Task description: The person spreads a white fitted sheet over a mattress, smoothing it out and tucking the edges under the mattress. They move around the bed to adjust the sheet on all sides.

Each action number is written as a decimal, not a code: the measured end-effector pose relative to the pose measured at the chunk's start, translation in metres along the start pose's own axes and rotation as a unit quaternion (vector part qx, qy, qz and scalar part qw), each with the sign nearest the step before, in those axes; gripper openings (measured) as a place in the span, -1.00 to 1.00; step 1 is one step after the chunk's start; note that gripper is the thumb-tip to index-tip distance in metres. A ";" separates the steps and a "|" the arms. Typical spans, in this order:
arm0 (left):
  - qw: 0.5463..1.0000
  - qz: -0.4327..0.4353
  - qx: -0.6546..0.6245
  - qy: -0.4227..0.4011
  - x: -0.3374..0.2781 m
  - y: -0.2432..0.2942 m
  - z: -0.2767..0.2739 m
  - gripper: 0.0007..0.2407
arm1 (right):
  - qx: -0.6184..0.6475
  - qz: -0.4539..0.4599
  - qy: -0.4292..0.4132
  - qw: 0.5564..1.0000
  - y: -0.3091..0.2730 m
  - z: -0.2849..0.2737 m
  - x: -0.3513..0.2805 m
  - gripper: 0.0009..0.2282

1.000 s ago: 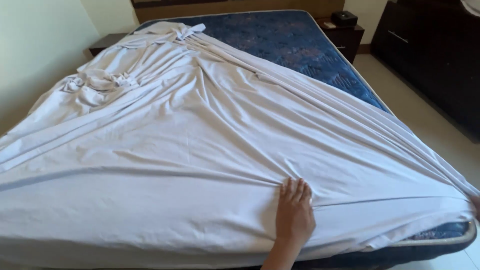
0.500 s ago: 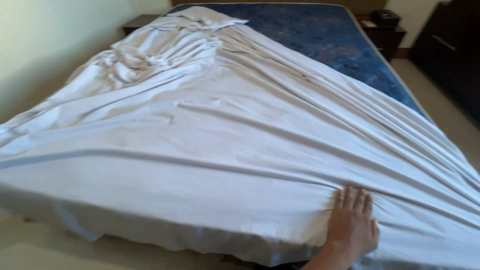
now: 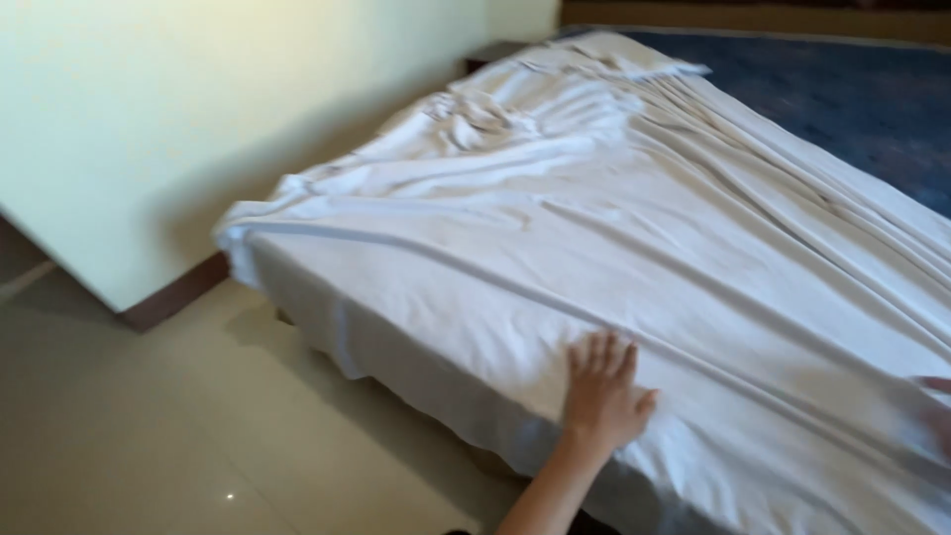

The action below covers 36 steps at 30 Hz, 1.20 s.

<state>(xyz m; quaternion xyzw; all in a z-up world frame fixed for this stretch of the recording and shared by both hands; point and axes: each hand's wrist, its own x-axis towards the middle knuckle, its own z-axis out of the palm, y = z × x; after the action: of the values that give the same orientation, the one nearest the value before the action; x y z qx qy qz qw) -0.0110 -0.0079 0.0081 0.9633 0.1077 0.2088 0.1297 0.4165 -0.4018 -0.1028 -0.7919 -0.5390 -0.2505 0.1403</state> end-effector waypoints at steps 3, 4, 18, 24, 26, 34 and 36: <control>0.986 -0.149 0.030 -0.067 -0.019 -0.052 -0.036 -0.36 | 0.024 -0.065 0.018 0.997 -0.177 0.083 0.093 -0.85; 0.984 -0.168 0.034 -0.054 -0.030 -0.070 -0.032 -0.36 | 0.073 -0.077 0.014 0.994 -0.263 0.062 0.134 -0.67; 0.985 -0.150 0.013 0.084 -0.071 -0.127 0.019 -0.39 | 0.068 -0.070 -0.100 0.990 -0.469 0.007 0.242 -0.39; 0.985 -0.131 -0.014 0.112 -0.069 -0.135 0.020 -0.42 | 0.085 -0.048 -0.077 0.992 -0.479 -0.002 0.246 -0.47; 0.984 -0.120 -0.005 0.135 -0.068 -0.137 0.021 -0.43 | 0.058 -0.047 -0.039 0.996 -0.486 -0.008 0.245 -0.53; 0.987 -0.111 -0.022 0.116 -0.071 -0.127 0.001 -0.42 | 0.128 -0.054 -0.055 0.989 -0.482 -0.009 0.237 -0.55; 0.985 -0.111 -0.010 0.131 -0.073 -0.129 -0.003 -0.42 | 0.145 -0.064 -0.059 0.986 -0.487 -0.013 0.245 -0.55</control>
<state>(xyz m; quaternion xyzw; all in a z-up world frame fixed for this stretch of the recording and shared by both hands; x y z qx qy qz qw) -0.0966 0.0956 -0.0550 0.9084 0.2274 0.3187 0.1468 0.0353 -0.0322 0.0192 -0.7405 -0.6265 -0.1308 0.2049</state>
